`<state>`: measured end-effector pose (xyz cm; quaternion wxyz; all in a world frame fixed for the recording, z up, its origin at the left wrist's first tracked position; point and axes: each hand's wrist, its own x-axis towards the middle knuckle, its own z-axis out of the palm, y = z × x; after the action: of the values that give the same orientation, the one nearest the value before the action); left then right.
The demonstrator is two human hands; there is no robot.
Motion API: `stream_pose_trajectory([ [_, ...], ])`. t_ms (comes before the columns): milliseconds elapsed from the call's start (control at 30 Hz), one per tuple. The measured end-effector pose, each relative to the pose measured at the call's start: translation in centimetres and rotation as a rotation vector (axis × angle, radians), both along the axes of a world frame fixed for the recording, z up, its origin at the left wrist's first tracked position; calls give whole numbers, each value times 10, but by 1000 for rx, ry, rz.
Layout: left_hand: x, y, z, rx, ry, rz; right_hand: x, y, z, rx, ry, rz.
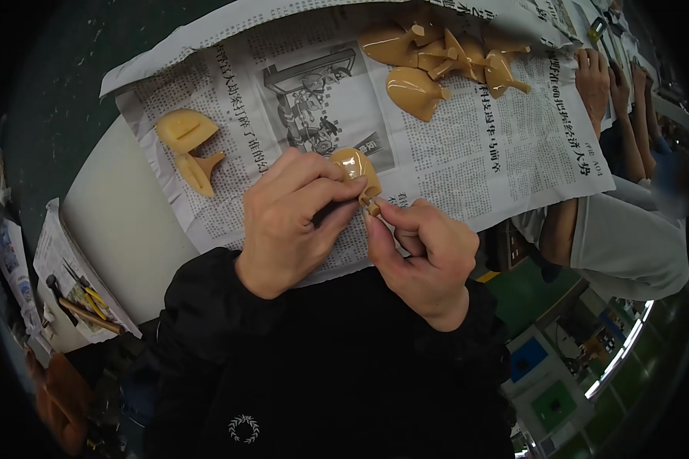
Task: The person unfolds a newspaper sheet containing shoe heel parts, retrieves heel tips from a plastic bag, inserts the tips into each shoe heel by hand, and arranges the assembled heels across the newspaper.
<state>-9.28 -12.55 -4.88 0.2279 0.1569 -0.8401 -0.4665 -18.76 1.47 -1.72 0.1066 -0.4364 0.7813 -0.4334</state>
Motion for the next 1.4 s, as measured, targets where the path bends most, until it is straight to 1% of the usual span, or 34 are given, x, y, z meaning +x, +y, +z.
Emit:
stream_pose_trajectory([
  [167,0,0,-3,17,17,15,-1,-3,8,56,64,39],
  [233,0,-1,-2,18,19,1,-1,-3,14,141,100,37],
  [333,0,-1,-2,26,18,5,-1,-7,20,187,106,47],
  [667,-2,2,-5,35,44,23,-7,-13,20,205,66,100],
  [733,-2,1,-5,29,28,16,-15,-17,24,235,89,213],
  [867,-3,2,-6,34,32,29,-14,-18,23,242,59,202],
  [933,-3,2,-7,26,38,29,-7,-17,21,261,59,99],
  [967,-2,2,-8,27,37,31,-4,-17,20,261,58,101],
  [1033,-3,2,-9,34,49,33,0,-18,18,236,23,14],
  [1200,-2,2,-5,14,25,23,2,-19,21,244,-35,-36],
  [1400,1,0,0,21,-3,-3,3,-17,10,120,-48,-82],
])
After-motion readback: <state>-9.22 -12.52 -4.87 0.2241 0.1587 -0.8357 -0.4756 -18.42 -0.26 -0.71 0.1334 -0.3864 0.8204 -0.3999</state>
